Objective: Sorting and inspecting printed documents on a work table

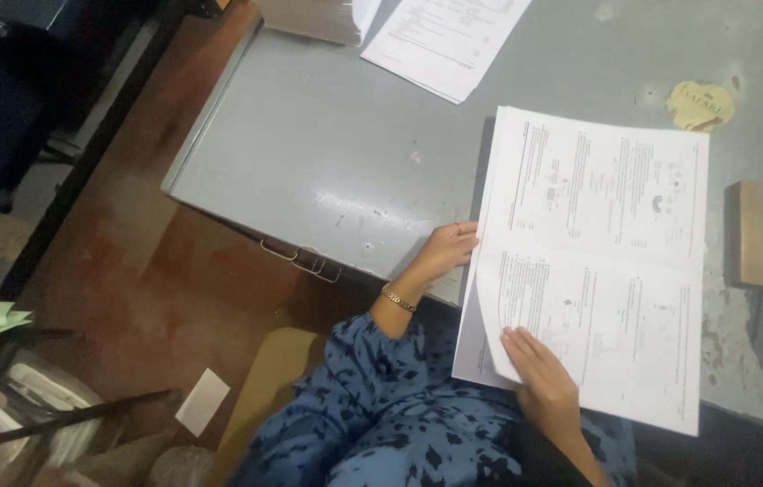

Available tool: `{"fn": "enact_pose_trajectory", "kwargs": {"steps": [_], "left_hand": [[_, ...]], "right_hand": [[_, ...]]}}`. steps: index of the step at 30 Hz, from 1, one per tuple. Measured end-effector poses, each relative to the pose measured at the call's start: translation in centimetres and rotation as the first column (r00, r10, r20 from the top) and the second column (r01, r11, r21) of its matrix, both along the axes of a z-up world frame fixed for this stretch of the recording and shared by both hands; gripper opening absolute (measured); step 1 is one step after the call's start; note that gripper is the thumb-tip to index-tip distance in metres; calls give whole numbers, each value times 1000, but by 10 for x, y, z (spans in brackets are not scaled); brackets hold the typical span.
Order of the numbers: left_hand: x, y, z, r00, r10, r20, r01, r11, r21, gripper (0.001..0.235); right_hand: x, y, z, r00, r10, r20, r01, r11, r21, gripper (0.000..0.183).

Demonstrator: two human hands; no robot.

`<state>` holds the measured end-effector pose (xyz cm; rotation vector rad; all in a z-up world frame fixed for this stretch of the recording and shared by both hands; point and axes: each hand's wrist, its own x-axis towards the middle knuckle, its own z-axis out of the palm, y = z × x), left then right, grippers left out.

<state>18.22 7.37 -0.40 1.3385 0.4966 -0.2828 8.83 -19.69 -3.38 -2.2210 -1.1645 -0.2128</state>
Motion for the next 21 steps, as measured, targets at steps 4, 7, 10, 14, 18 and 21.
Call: {"fn": "enact_pose_trajectory", "kwargs": {"steps": [4, 7, 10, 14, 18, 21], "left_hand": [[-5, 2, -25, 995, 18, 93, -16, 1000, -19, 53], [-4, -3, -64, 963, 83, 256, -74, 996, -43, 54], [-10, -5, -48, 920, 90, 381, -94, 996, -8, 54], [-14, -5, -37, 926, 37, 376, -89, 989, 122, 53], [-13, -4, -38, 915, 34, 401, -85, 990, 110, 52], [-14, -4, -37, 914, 25, 404, -66, 994, 86, 51]], "right_hand": [[-6, 11, 12, 995, -3, 99, 0, 999, 32, 54], [-7, 14, 4, 997, 37, 74, -36, 999, -14, 45], [-5, 15, -5, 996, 81, 33, -79, 995, -58, 53], [-6, 13, -11, 992, 125, -13, -125, 985, -117, 75], [-5, 16, -13, 990, 137, 36, -131, 983, -125, 72], [-7, 20, -6, 991, 129, 46, -122, 985, -118, 64]]}}
